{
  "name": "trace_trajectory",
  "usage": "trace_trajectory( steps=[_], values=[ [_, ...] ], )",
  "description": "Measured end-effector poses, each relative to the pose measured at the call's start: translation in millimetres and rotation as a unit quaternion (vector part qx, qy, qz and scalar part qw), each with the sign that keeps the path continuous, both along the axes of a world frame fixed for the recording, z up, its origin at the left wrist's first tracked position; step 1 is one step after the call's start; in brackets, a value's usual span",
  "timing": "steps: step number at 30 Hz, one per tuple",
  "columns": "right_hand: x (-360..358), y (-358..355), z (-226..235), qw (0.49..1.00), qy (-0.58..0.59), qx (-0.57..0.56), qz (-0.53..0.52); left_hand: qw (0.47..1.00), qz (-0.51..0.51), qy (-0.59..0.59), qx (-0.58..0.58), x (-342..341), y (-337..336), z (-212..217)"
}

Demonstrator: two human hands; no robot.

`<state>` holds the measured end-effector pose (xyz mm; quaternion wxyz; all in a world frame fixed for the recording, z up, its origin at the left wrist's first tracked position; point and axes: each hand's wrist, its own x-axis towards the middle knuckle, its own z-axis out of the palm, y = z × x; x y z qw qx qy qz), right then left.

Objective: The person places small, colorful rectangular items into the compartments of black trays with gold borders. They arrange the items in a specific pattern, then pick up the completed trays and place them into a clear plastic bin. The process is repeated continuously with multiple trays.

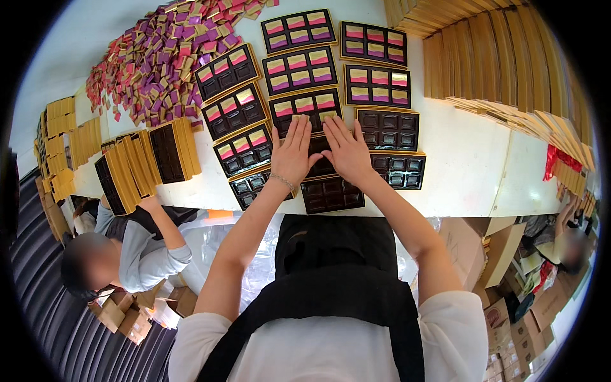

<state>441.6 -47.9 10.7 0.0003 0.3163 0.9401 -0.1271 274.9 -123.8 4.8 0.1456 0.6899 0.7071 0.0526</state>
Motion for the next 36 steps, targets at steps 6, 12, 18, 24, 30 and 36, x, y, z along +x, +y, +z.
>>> trace_trajectory(
  steps=[6, 12, 18, 24, 30, 36],
  values=[
    [-2.1, 5.9, -1.6, 0.997, 0.066, -0.027, -0.022, 0.998, 0.018, -0.051, -0.02, 15.1, 0.8, -2.5],
    [0.1, 12.4, -8.5, 1.0, 0.025, -0.008, 0.012, 0.998, 0.014, -0.024, -0.05, 16.4, 6.6, -0.4],
    [-4.4, 24.7, -8.2, 1.0, 0.019, -0.009, -0.005, 0.999, 0.016, -0.031, -0.037, 7.8, 18.6, -4.7],
    [-9.5, 44.4, -6.2, 1.0, 0.006, 0.0, -0.017, 0.998, 0.007, -0.055, -0.043, 4.6, 43.3, -4.5],
    [-49.3, 173.0, -2.2, 0.966, 0.231, 0.039, -0.111, 0.998, 0.026, 0.006, 0.054, -39.3, 117.5, 26.2],
    [-170.3, 364.5, -37.1, 0.927, 0.285, -0.005, -0.244, 0.973, 0.179, -0.105, 0.098, -159.6, 315.4, 14.6]
  ],
)
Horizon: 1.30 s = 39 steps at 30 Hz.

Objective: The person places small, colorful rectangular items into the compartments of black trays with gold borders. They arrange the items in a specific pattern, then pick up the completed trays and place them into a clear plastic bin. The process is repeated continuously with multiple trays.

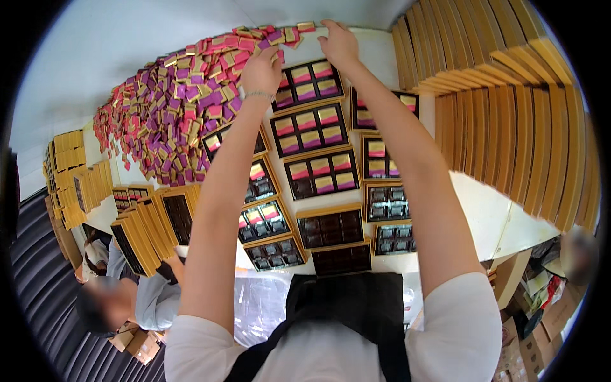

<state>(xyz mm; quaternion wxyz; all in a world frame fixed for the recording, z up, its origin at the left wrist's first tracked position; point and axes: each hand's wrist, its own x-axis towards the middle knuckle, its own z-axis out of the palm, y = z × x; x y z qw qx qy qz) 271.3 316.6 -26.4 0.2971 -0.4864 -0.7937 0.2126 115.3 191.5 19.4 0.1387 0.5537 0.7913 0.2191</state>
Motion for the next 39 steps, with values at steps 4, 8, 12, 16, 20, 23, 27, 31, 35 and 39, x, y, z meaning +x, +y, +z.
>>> trace_trajectory(
  steps=[4, 8, 12, 16, 20, 23, 27, 31, 35, 39],
  values=[
    [-51.8, 21.5, -38.4, 0.985, 0.052, -0.144, -0.08, 0.957, -0.175, 0.199, 0.119, -28.3, 57.1, -41.6],
    [-47.1, 23.9, -49.7, 0.98, 0.076, -0.185, -0.008, 0.964, -0.165, 0.203, 0.038, -36.7, 57.1, -49.6],
    [-51.8, 22.8, -35.5, 0.974, 0.018, -0.218, 0.055, 0.967, -0.141, 0.204, 0.062, -47.7, 46.9, -61.0],
    [-59.9, 33.8, -43.4, 0.985, 0.066, -0.156, -0.021, 0.974, -0.139, 0.177, 0.02, -17.4, 66.0, -46.0],
    [-75.7, 29.3, -18.1, 0.964, 0.024, -0.264, -0.026, 0.976, -0.139, 0.164, 0.045, -33.0, 76.1, -60.2],
    [-74.5, 29.3, -20.2, 0.965, 0.017, -0.26, -0.037, 0.973, -0.143, 0.18, 0.01, -30.1, 75.4, -60.6],
    [-63.0, 39.6, -44.2, 0.956, 0.095, -0.272, -0.055, 0.97, -0.156, 0.186, 0.005, -21.3, 77.1, -58.8],
    [-43.6, 33.1, -46.8, 0.883, 0.275, -0.368, -0.099, 0.973, -0.152, 0.135, -0.112, -12.9, 84.9, -44.4],
    [-11.4, 13.7, -21.5, 0.866, 0.311, -0.383, -0.083, 0.973, -0.127, 0.123, -0.149, -14.4, 93.1, -44.1],
    [17.3, 0.2, -13.8, 0.852, 0.332, -0.394, -0.097, 0.967, -0.171, 0.118, -0.148, -6.0, 99.8, -43.6]
  ],
)
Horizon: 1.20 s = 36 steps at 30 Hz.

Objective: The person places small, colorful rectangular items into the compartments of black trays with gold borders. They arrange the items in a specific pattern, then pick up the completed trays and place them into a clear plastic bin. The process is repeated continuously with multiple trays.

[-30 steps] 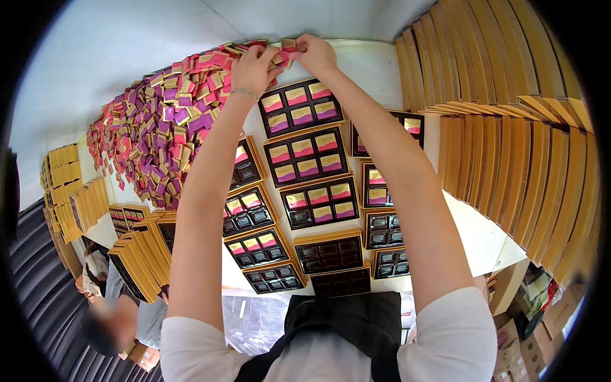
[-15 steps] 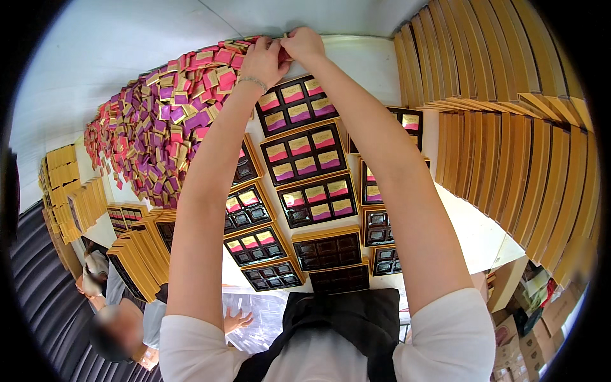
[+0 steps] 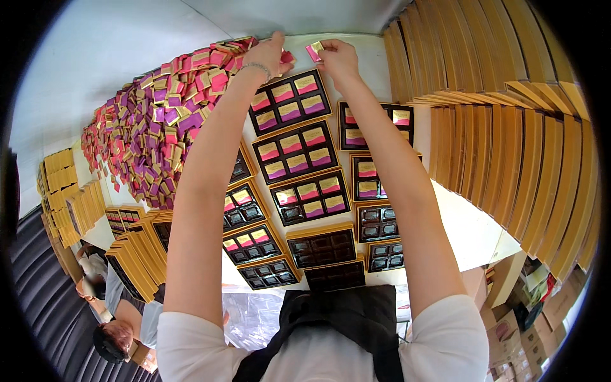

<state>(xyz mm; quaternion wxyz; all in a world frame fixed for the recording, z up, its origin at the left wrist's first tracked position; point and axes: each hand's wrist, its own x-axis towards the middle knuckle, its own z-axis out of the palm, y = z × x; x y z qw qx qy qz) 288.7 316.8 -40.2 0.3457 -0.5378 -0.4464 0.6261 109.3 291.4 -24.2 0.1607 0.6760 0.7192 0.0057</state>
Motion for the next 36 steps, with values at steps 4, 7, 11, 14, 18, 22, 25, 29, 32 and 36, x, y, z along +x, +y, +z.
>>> trace_trajectory(
  steps=[4, 7, 11, 14, 18, 22, 25, 29, 32, 36],
  values=[
    [17.7, -13.7, 15.7, 1.0, 0.03, -0.008, -0.004, 0.997, -0.073, -0.034, 0.021, -1.1, 4.3, -5.3],
    [31.1, -30.2, 26.2, 0.996, 0.077, -0.036, -0.002, 0.998, 0.046, -0.035, 0.01, 3.9, 2.9, -11.1],
    [59.8, -63.2, 40.5, 0.989, 0.128, -0.036, 0.066, 0.991, 0.096, -0.069, 0.071, -13.0, -9.9, -2.4],
    [96.1, -143.0, 73.8, 0.982, -0.068, 0.016, 0.174, 0.823, 0.276, -0.467, 0.169, -10.3, -51.5, 32.7],
    [151.3, -263.3, 75.6, 0.955, -0.176, 0.034, 0.237, 0.234, 0.159, -0.953, -0.107, -30.4, -164.7, 33.6],
    [177.4, -343.5, 62.3, 0.895, -0.28, 0.214, 0.273, 0.0, 0.232, -0.965, -0.122, 64.4, -337.4, 28.3],
    [179.5, -359.7, 38.0, 0.893, -0.266, 0.286, 0.224, -0.014, 0.327, -0.937, -0.122, 128.2, -423.6, 21.1],
    [169.8, -359.3, 40.9, 0.811, -0.302, 0.432, 0.254, 0.127, 0.383, -0.907, -0.122, 167.6, -449.6, 32.2],
    [178.7, -378.3, 41.6, 0.74, -0.397, 0.438, 0.321, 0.401, 0.499, -0.762, -0.099, 174.5, -449.2, 28.4],
    [187.4, -395.0, 39.7, 0.683, -0.464, 0.444, 0.347, 0.547, 0.515, -0.659, 0.025, 187.4, -451.7, 30.5]
  ],
)
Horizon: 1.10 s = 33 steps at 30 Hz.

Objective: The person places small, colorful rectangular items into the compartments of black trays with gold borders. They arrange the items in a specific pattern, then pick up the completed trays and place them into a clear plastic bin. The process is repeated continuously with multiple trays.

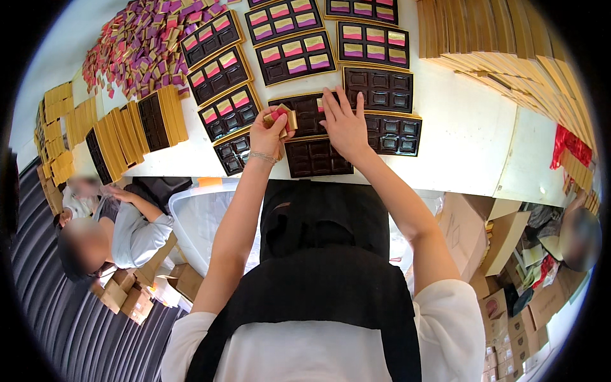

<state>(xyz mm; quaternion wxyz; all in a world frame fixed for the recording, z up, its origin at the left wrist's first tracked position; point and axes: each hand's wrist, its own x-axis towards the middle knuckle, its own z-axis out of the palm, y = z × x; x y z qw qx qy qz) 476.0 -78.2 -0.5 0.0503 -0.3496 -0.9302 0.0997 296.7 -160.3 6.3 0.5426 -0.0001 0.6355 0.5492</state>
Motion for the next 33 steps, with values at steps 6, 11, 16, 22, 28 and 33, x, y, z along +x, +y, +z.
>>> trace_trajectory(
  steps=[6, 11, 16, 22, 28, 33],
  values=[
    [-4.1, -9.0, 21.3, 0.955, 0.215, -0.187, -0.077, 0.999, -0.005, 0.045, 0.026, 26.7, 2.8, 2.7],
    [13.4, -9.6, 14.8, 0.906, 0.362, -0.215, -0.044, 0.999, -0.01, -0.026, -0.017, 52.2, 17.9, 13.9],
    [61.3, 46.0, 8.6, 0.889, 0.384, -0.198, -0.153, 0.996, -0.088, 0.011, -0.033, 58.8, 49.7, 22.0],
    [84.5, 110.4, 4.7, 0.934, 0.299, -0.159, -0.11, 0.929, -0.285, 0.236, 0.017, 60.6, 118.3, 7.1],
    [76.4, 136.1, -3.2, 0.958, 0.177, -0.222, -0.03, 0.747, -0.435, 0.5, 0.054, 60.0, 155.0, 11.8],
    [81.1, 125.7, -16.6, 0.972, 0.221, -0.069, -0.026, 0.754, -0.415, 0.477, 0.177, 60.7, 139.1, 2.6]
  ],
)
